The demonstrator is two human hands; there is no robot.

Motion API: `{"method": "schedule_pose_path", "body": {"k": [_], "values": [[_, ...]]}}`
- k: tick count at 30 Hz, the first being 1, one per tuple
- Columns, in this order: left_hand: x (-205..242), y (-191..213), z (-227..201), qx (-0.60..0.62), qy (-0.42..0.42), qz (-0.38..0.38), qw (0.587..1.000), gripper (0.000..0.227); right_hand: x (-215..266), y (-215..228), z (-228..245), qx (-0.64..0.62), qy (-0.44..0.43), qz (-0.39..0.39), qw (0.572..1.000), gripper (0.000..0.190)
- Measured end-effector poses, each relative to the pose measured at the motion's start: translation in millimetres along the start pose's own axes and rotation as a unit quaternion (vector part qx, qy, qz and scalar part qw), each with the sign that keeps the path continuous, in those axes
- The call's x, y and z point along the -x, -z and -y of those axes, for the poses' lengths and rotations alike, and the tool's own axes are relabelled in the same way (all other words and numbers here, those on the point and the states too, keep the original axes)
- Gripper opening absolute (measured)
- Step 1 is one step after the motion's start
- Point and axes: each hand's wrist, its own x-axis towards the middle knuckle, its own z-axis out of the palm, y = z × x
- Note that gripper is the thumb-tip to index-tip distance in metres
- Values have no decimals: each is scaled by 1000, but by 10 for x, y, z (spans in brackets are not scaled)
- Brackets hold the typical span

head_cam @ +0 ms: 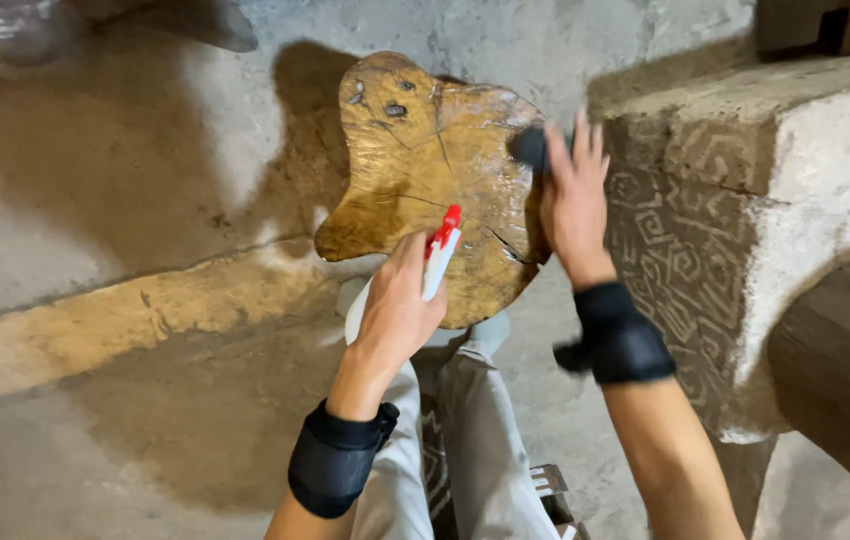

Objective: The person sprays a liquid from a white bottle onto several wooden surfaces and wipes them with a dark cloth. The person cleans a round wooden stool, a small wooden stool, and a wooden pallet bench, moving between items and wiping different areas of each.

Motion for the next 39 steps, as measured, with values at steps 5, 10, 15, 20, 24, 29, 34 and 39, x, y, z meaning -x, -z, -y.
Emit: {"method": "schedule_pose_path", "body": {"k": [5, 10, 15, 20, 24, 29, 34, 39], "values": [[99, 127, 279, -5, 42, -2, 999, 38, -530, -380, 592, 57, 3, 11, 998, 62], [91, 279, 347, 26, 28, -25, 999, 42, 217, -274, 891, 44, 183, 66, 980, 62], [138, 493, 479, 37, 23, -26, 999, 39, 47, 81, 422, 17, 114, 113, 987, 57], [245, 643, 665, 8, 75, -8, 997, 35, -188, -311, 860, 40, 16, 46, 998, 58], [278, 729, 675, -9, 69, -4, 998, 37, 713, -451, 1367, 43, 112, 148, 982, 68], [447, 464, 634, 12, 82, 71, 994, 35, 1503, -388, 740, 88, 164, 255, 949, 70], [652, 209, 532, 25, 21, 77, 996, 39, 644, -95, 321, 44, 46, 92, 994, 50], [822, 70, 477, 9, 66, 104, 992, 35, 424, -376, 466, 38, -4, -30, 999, 55]]}}
